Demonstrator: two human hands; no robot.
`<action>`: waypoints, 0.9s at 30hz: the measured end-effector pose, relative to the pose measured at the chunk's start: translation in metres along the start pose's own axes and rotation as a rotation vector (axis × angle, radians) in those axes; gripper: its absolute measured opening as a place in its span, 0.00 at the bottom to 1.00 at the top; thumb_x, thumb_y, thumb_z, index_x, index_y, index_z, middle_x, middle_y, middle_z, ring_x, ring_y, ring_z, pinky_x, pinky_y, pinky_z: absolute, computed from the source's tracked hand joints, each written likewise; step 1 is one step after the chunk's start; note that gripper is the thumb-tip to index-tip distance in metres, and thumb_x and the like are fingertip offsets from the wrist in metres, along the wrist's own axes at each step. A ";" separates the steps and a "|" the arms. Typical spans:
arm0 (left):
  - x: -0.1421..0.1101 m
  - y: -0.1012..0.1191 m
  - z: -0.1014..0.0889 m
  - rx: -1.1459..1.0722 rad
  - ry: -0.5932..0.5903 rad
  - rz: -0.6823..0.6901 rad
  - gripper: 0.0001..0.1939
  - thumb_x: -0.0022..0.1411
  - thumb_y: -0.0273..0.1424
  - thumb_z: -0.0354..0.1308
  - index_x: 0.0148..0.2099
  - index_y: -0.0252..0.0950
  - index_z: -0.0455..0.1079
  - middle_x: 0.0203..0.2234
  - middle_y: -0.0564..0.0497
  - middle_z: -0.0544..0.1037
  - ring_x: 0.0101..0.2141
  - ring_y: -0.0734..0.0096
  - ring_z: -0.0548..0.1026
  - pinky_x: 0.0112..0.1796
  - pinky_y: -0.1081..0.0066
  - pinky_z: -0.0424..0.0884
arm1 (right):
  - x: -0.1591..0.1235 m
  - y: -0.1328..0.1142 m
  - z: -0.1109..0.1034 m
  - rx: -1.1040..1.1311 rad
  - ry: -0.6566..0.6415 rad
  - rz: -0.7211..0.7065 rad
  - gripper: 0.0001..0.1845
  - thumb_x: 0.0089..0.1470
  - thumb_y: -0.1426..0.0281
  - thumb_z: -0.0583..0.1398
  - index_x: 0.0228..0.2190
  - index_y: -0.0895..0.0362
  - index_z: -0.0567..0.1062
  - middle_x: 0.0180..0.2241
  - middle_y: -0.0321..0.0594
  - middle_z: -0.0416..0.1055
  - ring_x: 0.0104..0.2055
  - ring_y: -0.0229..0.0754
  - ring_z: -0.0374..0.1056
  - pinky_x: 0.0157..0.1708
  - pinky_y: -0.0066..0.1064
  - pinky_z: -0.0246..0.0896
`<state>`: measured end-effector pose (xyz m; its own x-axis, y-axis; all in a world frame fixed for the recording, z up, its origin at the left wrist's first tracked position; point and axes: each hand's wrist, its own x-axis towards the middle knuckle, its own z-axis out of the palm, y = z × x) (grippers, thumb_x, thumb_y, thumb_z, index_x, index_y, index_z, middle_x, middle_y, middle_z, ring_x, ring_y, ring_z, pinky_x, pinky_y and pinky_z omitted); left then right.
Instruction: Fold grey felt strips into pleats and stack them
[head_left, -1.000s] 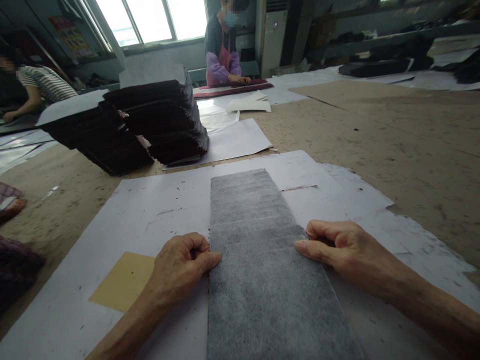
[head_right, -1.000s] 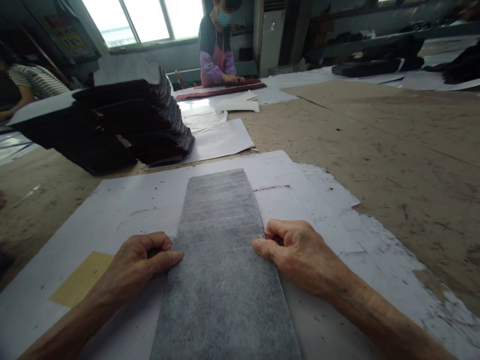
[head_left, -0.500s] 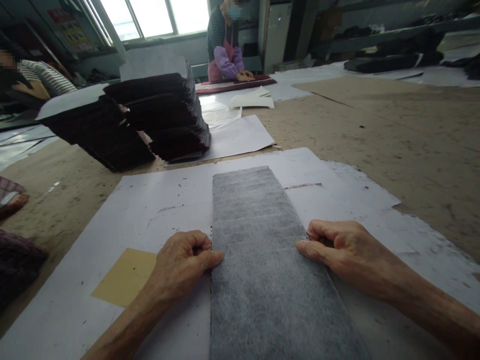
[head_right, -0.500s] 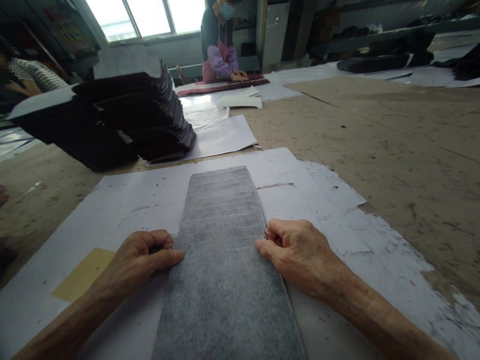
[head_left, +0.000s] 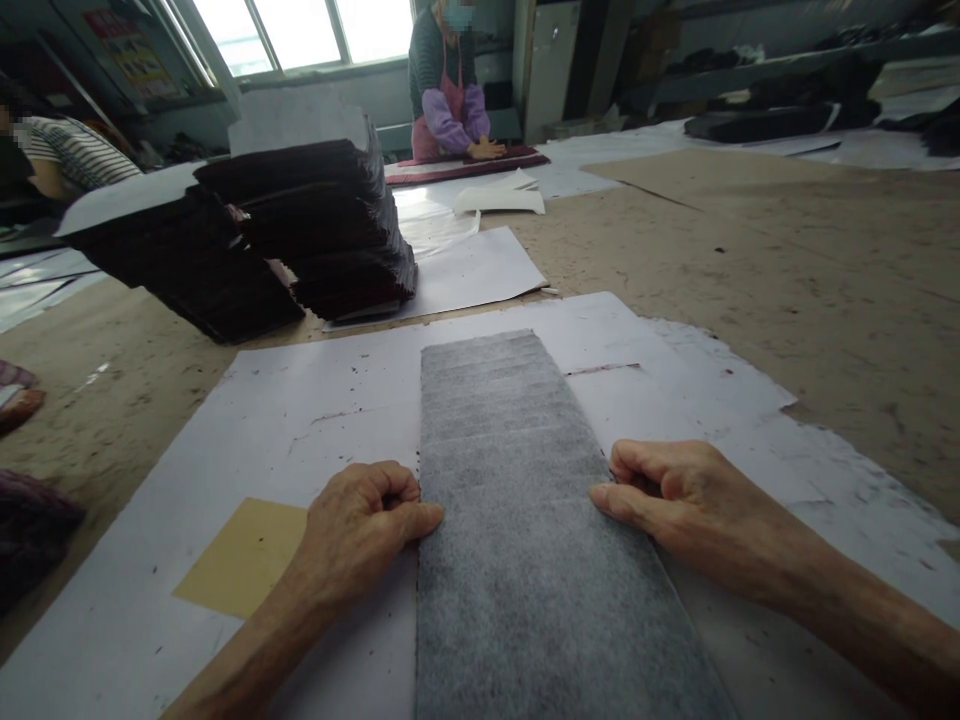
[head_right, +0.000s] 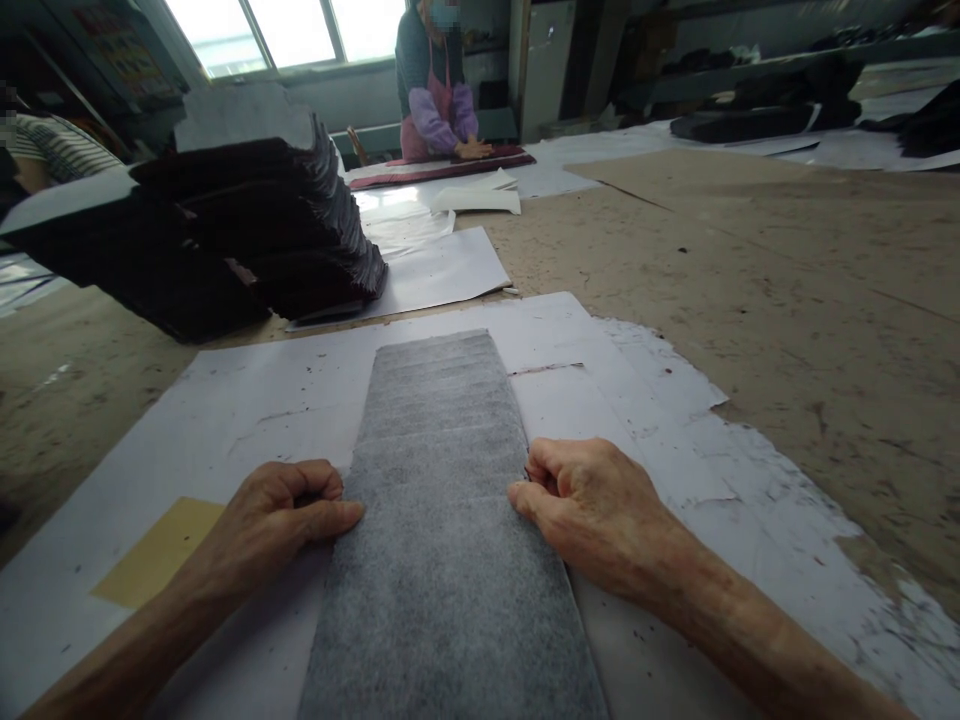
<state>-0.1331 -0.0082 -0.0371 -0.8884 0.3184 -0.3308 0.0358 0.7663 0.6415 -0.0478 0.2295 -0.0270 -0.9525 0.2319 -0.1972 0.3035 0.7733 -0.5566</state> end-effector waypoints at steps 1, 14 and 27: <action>0.000 0.000 0.000 0.010 0.004 0.000 0.15 0.44 0.39 0.55 0.16 0.37 0.56 0.12 0.58 0.56 0.19 0.75 0.56 0.23 0.72 0.51 | 0.000 0.000 0.000 -0.007 0.002 0.005 0.15 0.44 0.62 0.55 0.14 0.55 0.57 0.15 0.32 0.56 0.19 0.34 0.51 0.18 0.26 0.45; -0.006 -0.008 0.006 0.131 0.133 0.134 0.11 0.48 0.41 0.55 0.25 0.39 0.62 0.18 0.55 0.65 0.22 0.69 0.63 0.25 0.70 0.57 | -0.008 0.006 0.000 -0.075 0.191 -0.101 0.08 0.42 0.67 0.61 0.25 0.55 0.66 0.26 0.36 0.67 0.26 0.38 0.61 0.25 0.29 0.56; -0.003 -0.001 0.003 0.078 0.098 0.360 0.18 0.50 0.29 0.54 0.46 0.41 0.62 0.37 0.50 0.68 0.35 0.66 0.66 0.38 0.65 0.64 | 0.006 0.012 -0.005 0.016 0.023 -0.334 0.17 0.43 0.68 0.59 0.39 0.55 0.68 0.35 0.39 0.68 0.34 0.41 0.65 0.34 0.33 0.62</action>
<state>-0.1293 -0.0084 -0.0389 -0.8520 0.5230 -0.0238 0.3849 0.6566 0.6486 -0.0504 0.2433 -0.0307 -0.9997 -0.0189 0.0166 -0.0251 0.7997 -0.5998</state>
